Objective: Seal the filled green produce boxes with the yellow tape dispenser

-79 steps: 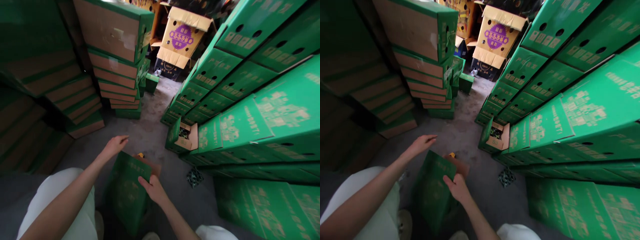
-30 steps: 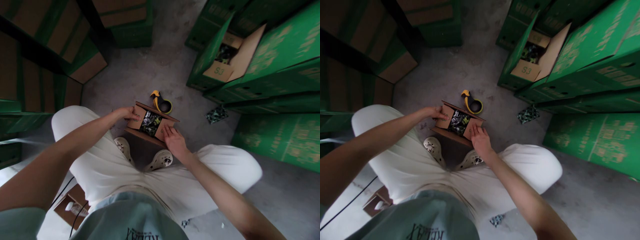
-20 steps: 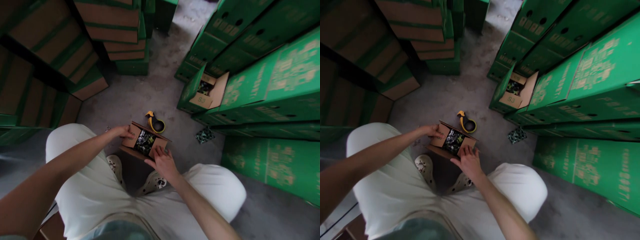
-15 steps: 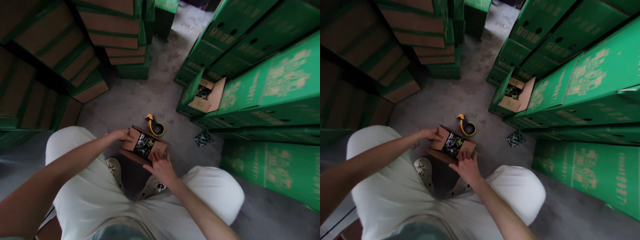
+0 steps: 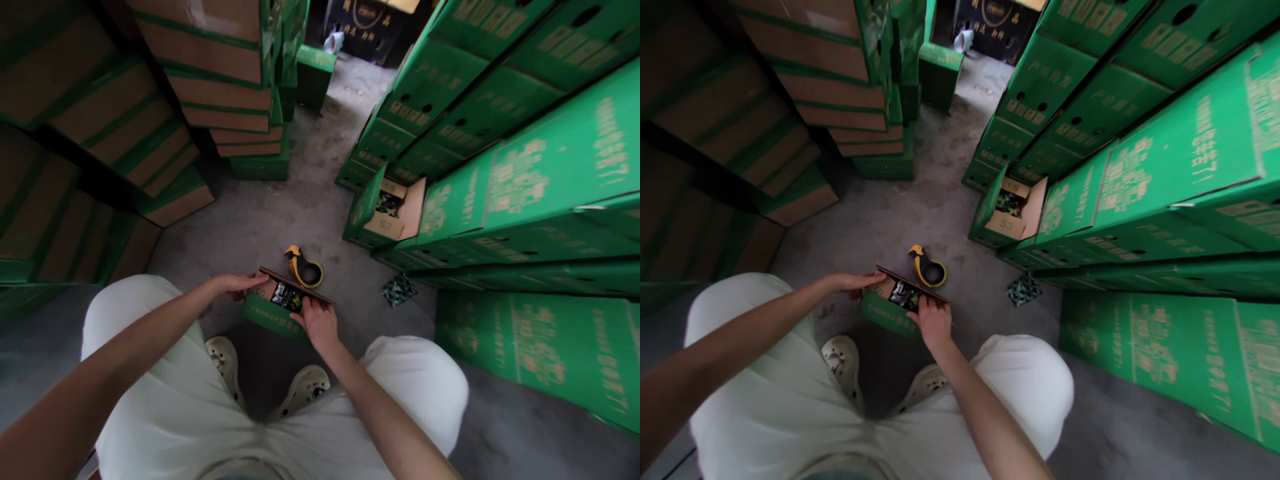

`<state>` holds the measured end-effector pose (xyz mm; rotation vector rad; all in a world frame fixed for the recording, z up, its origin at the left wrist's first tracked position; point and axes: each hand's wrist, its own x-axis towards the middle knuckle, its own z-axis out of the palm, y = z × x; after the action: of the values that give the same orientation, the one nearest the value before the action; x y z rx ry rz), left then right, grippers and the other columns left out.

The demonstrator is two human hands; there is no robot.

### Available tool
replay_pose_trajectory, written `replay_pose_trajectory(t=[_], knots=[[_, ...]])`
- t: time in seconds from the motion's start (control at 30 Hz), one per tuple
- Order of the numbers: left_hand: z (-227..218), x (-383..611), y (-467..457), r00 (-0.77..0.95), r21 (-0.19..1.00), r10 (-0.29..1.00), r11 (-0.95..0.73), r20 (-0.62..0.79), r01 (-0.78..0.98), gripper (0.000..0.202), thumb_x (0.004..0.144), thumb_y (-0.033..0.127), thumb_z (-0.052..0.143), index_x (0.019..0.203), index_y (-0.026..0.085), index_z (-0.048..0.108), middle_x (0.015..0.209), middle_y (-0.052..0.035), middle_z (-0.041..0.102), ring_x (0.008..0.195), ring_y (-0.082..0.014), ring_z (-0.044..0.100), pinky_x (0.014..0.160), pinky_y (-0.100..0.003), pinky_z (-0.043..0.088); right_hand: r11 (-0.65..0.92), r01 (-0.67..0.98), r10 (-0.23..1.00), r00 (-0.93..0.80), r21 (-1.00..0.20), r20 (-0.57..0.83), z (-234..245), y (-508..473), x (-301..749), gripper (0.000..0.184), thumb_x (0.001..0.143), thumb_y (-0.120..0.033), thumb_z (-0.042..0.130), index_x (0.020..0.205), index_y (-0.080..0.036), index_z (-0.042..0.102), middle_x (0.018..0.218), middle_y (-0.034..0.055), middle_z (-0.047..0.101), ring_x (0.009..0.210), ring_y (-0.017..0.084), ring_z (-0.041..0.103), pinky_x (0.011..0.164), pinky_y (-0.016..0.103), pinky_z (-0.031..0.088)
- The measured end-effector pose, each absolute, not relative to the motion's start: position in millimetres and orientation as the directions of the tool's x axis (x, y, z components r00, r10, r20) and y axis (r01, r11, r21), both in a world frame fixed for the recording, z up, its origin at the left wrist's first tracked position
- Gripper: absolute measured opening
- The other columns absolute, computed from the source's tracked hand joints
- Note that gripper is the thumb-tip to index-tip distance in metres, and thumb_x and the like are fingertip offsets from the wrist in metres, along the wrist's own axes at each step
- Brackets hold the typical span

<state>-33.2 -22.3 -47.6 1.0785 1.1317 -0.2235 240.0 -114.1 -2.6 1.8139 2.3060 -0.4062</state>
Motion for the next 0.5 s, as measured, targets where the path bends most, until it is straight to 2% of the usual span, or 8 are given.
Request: replay_pose_trajectory(t=[0.1,0.2,0.27,0.37,0.43,0.5], knots=[[-53,-40,-27,0.610,0.710,0.367,0.434,-0.702,0.555,0.095,0.056,0.051,0.083,0.139,0.025,0.043,0.113,-0.0078,0.067,0.107,-0.0257,0.060,0.080,-0.028,0.049,0.205,0.975,0.936,-0.220,-0.084,-0.274,-3,-119,234,0.047,0.087,-0.057,0.059,0.107,-0.015,0.066,0.100,0.0153,0.068,0.094,0.029,0.063,0.092,0.044,0.044],[-65,-42,-35,0.711,0.771,0.337,0.440,-0.617,0.460,0.093,0.054,0.046,0.084,0.136,0.025,0.044,0.123,-0.0070,0.063,0.117,-0.0246,0.055,0.091,-0.030,0.046,0.310,0.937,0.901,-0.343,-0.161,-0.264,12,-117,227,0.032,0.092,-0.047,0.055,0.100,-0.018,0.067,0.098,0.0132,0.068,0.095,0.027,0.061,0.084,0.039,0.047],[-72,-43,-37,0.718,0.761,0.319,0.469,-0.619,0.448,0.088,0.056,0.045,0.084,0.133,0.024,0.046,0.123,-0.0067,0.063,0.117,-0.0239,0.055,0.091,-0.029,0.046,0.391,0.885,0.880,-0.440,-0.251,-0.181,25,-111,223,0.032,0.097,-0.042,0.048,0.111,-0.020,0.066,0.106,0.0130,0.067,0.102,0.027,0.059,0.088,0.039,0.046],[-73,-44,-36,0.693,0.732,0.310,0.498,-0.651,0.465,0.090,0.054,0.043,0.086,0.132,0.024,0.046,0.121,-0.0068,0.064,0.115,-0.0241,0.056,0.087,-0.028,0.047,0.321,0.873,0.928,-0.368,-0.366,-0.064,33,-97,221,0.042,0.101,-0.036,0.036,0.134,-0.018,0.055,0.124,0.0136,0.063,0.116,0.027,0.055,0.100,0.043,0.040],[-70,-46,-35,0.678,0.702,0.272,0.501,-0.683,0.506,0.090,0.055,0.045,0.085,0.133,0.024,0.045,0.121,-0.0074,0.065,0.113,-0.0239,0.058,0.084,-0.028,0.048,0.254,0.859,0.944,-0.320,-0.443,-0.078,31,-91,222,0.043,0.102,-0.030,0.032,0.139,-0.018,0.051,0.130,0.0120,0.061,0.119,0.024,0.055,0.101,0.040,0.041],[-67,-47,-36,0.650,0.683,0.270,0.487,-0.711,0.545,0.093,0.056,0.046,0.085,0.136,0.024,0.043,0.123,-0.0077,0.064,0.112,-0.0232,0.059,0.083,-0.027,0.049,0.257,0.828,0.932,-0.349,-0.499,-0.100,26,-91,223,0.043,0.101,-0.024,0.031,0.139,-0.020,0.051,0.133,0.0090,0.060,0.120,0.021,0.056,0.102,0.038,0.042]])
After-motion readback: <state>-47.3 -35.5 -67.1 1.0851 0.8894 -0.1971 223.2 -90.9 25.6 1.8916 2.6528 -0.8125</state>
